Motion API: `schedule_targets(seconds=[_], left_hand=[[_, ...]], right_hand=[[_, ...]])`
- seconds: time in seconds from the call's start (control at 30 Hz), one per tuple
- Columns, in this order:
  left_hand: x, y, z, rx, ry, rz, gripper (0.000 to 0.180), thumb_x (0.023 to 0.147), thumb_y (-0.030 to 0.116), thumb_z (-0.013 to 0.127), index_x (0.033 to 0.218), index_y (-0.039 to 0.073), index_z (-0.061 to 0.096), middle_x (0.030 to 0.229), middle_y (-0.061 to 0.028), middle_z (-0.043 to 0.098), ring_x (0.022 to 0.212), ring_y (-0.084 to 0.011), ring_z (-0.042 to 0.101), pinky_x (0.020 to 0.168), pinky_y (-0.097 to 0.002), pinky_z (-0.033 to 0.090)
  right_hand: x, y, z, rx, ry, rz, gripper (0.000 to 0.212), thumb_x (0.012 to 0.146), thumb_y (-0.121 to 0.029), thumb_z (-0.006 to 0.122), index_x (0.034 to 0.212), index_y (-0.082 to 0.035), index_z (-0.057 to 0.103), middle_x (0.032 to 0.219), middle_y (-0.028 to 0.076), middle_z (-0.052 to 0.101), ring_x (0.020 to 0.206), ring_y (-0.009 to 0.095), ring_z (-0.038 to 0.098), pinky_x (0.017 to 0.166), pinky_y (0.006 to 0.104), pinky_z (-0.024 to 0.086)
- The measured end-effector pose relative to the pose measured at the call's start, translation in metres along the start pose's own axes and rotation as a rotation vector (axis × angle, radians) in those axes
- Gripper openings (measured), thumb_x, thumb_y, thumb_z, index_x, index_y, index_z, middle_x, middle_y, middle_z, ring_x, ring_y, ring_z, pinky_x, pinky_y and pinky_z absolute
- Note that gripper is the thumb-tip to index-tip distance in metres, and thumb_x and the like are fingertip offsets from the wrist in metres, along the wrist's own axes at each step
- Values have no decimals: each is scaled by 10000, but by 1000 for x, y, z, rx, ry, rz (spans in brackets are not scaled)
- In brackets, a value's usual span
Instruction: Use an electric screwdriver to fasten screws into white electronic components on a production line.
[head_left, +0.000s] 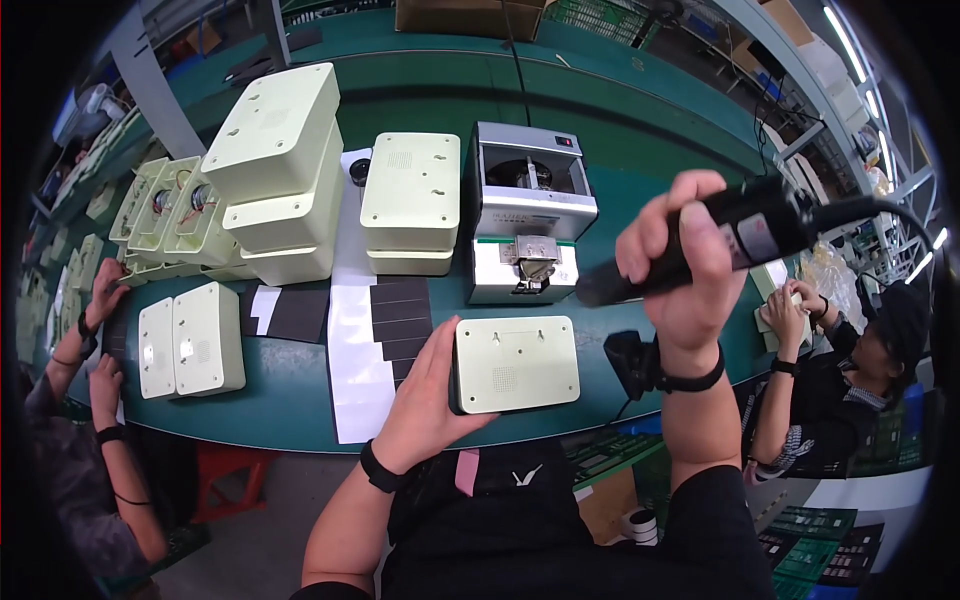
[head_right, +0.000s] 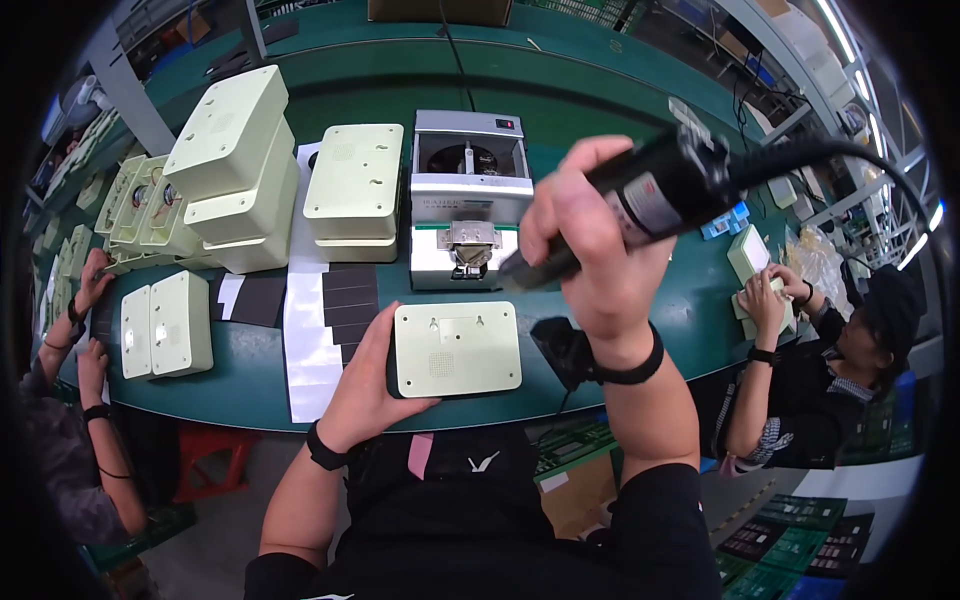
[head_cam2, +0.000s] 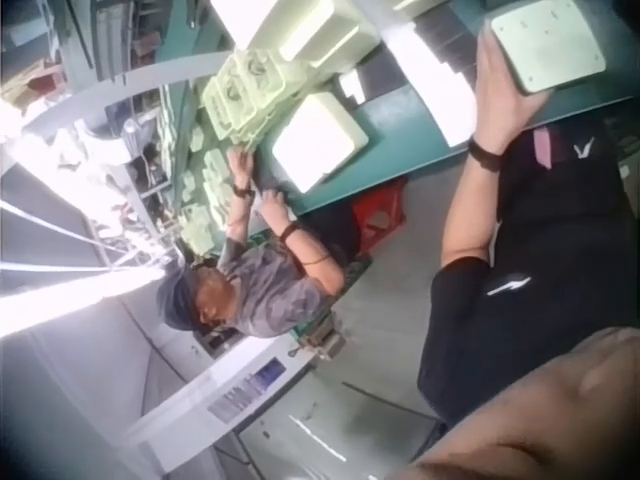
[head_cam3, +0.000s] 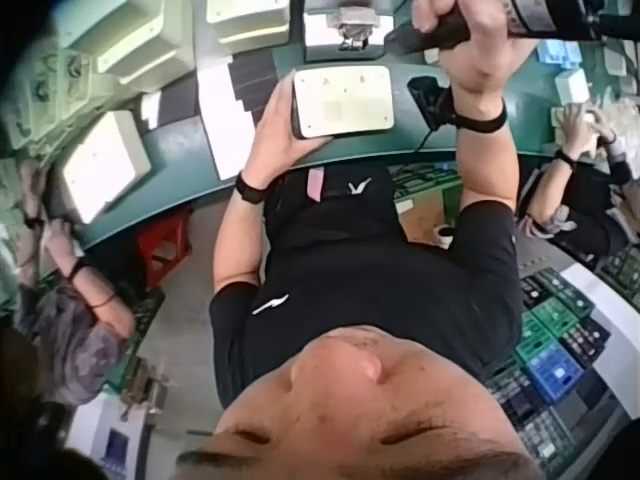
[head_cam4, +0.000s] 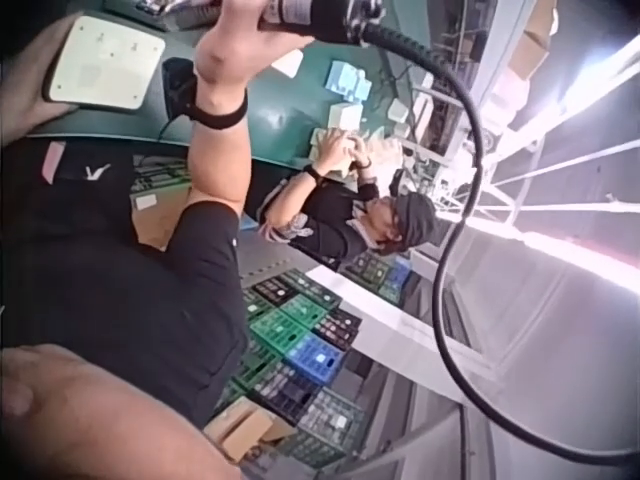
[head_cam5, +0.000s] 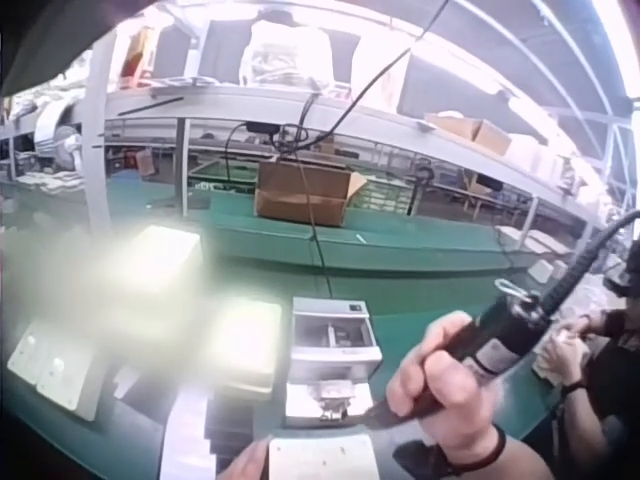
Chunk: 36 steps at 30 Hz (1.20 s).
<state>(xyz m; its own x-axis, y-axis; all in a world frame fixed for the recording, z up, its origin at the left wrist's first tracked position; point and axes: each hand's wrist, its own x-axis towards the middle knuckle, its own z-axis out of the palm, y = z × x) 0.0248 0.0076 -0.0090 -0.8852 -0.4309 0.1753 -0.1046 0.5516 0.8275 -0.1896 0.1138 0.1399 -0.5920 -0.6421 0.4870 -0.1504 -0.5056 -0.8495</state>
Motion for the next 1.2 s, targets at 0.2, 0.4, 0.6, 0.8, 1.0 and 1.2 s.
schedule_targets(seconds=[0.2,0.4,0.6,0.8,1.0,1.2], left_hand=[[2,5,-2,-6,-9,0,1099,652,222,895,1503,10,233,1476,-235,387,1362,-399,423,1103,-435,406],[1,2,-3,-18,-12,-44,1101,656,217,892,1505,12,223,1485,-238,373,1363,-404,418,1103,-437,411],[2,2,-5,-35,-22,-13,1101,661,217,888,1509,8,217,1492,-241,362,1369,-404,411,1111,-435,402],[0,4,-2,-5,1,-32,1082,666,232,886,1506,11,243,1476,-222,402,1360,-384,436,1103,-413,401],[-1,5,-4,-33,-8,-25,1083,664,214,884,1506,20,231,1489,-227,373,1369,-395,412,1108,-430,405],[6,4,-3,-56,-8,-15,1078,651,202,890,1499,36,246,1484,-217,385,1368,-396,413,1106,-430,406]], right_hand=[[32,20,18,-130,10,-81,198,939,-182,574,1026,-26,489,685,83,528,514,178,513,512,323,457],[7,14,21,-148,-58,97,195,939,-181,580,1013,-23,492,680,87,527,495,176,502,494,325,452],[2,9,27,-32,-23,-52,190,940,-185,589,994,-29,496,676,82,535,506,170,518,499,316,452],[33,23,22,-156,-3,-100,187,946,-173,565,1023,-29,473,686,83,524,506,171,506,507,313,451],[4,4,25,-6,-83,100,228,938,-191,576,1041,-26,456,701,82,522,510,172,501,518,310,456],[-24,-5,31,2,-181,97,290,912,-220,621,1028,-28,437,703,81,519,514,165,491,515,306,453]])
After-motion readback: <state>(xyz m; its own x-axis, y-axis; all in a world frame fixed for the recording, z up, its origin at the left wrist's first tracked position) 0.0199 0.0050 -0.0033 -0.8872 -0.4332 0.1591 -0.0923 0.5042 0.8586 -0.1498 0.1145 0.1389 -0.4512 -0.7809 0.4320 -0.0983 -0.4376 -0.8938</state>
